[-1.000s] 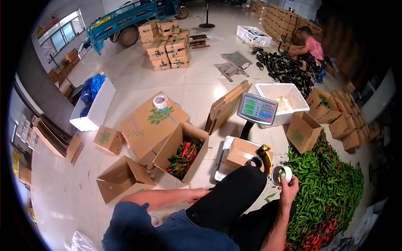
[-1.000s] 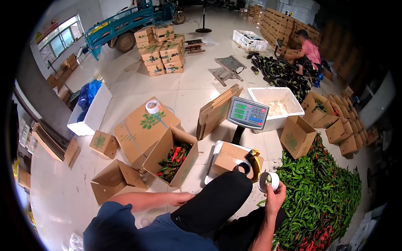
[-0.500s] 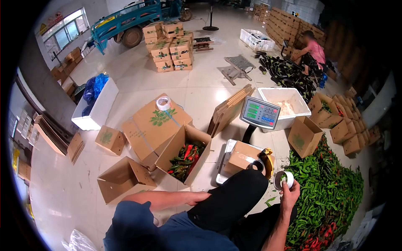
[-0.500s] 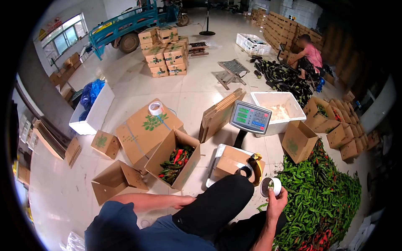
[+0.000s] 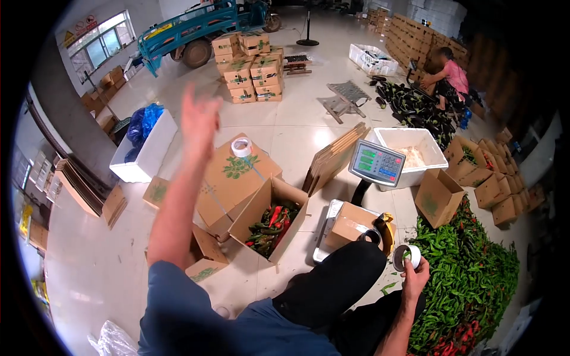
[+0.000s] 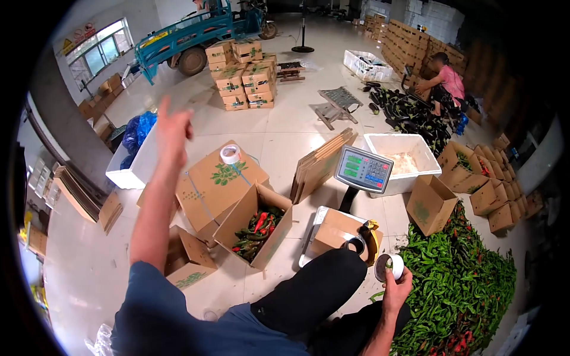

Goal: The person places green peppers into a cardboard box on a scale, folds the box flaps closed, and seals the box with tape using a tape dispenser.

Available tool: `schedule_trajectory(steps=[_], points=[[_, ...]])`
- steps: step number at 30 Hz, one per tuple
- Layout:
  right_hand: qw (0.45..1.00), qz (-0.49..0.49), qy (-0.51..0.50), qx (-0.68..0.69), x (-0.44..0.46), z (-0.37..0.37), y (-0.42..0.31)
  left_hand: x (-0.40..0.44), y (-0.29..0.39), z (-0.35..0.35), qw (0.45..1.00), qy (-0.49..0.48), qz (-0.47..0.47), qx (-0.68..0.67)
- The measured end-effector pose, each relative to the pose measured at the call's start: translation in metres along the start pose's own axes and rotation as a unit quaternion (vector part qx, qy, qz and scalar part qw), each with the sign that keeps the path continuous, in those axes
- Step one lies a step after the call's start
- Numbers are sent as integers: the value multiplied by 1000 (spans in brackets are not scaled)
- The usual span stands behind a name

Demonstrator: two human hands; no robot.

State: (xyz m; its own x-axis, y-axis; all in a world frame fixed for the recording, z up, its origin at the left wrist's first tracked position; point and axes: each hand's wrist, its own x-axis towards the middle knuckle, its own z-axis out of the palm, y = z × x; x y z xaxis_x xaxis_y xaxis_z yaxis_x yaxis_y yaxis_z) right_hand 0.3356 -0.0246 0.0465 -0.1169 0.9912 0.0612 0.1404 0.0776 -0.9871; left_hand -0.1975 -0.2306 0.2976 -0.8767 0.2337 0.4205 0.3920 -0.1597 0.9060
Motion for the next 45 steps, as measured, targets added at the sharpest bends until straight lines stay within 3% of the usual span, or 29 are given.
schedule_trajectory(steps=[2, 5, 17, 20, 22, 24, 26, 29, 31, 33, 34, 35, 38, 42, 43, 45], points=[[1000, 6, -5, -9, 0, -3, -3, 37, 20, -13, 997, 4, -54, -50], [1000, 8, -4, -8, 4, -1, -3, 33, 46, -15, 994, -12, -55, -98], [1000, 9, -12, -20, -8, -3, -11, 4, 66, -11, 997, -8, 14, -76], [1000, 18, -12, -17, -9, -3, -16, -30, 76, 1, 985, -14, 120, -124], [1000, 15, -10, -20, -10, -5, -13, -56, 77, -17, 984, -24, 168, -60], [999, 16, -11, -28, -10, -7, -11, -87, 76, -16, 944, -56, 280, -166], [999, 7, -10, -37, -7, -9, -4, -117, 85, -13, 880, -69, 464, -72], [999, 7, -16, -38, -9, -9, -6, -137, 77, 6, 867, -99, 487, -24], [999, 12, -29, -29, -7, -13, 3, -143, 51, 16, 926, -160, 340, -27], [999, 13, -43, -16, -5, -16, 9, -172, 37, 47, 957, -210, 113, -163], [999, 7, -42, -6, -4, -17, 14, -183, 23, 58, 952, -260, 100, -124], [999, 0, -41, 4, -1, -18, 21, -194, 8, 73, 929, -304, 165, -131], [999, 5, -37, 2, 3, -22, 31, -255, -23, 133, 902, -324, 257, -122], [999, 24, -23, -28, 2, -16, 10, -344, -89, 186, 908, -359, 207, -57], [999, 13, -19, -26, 1, -12, 9, -346, -89, 190, 877, -357, 316, -59], [999, 9, -31, -22, 5, -15, 13, -347, -92, 192, 887, -372, 267, -63]])
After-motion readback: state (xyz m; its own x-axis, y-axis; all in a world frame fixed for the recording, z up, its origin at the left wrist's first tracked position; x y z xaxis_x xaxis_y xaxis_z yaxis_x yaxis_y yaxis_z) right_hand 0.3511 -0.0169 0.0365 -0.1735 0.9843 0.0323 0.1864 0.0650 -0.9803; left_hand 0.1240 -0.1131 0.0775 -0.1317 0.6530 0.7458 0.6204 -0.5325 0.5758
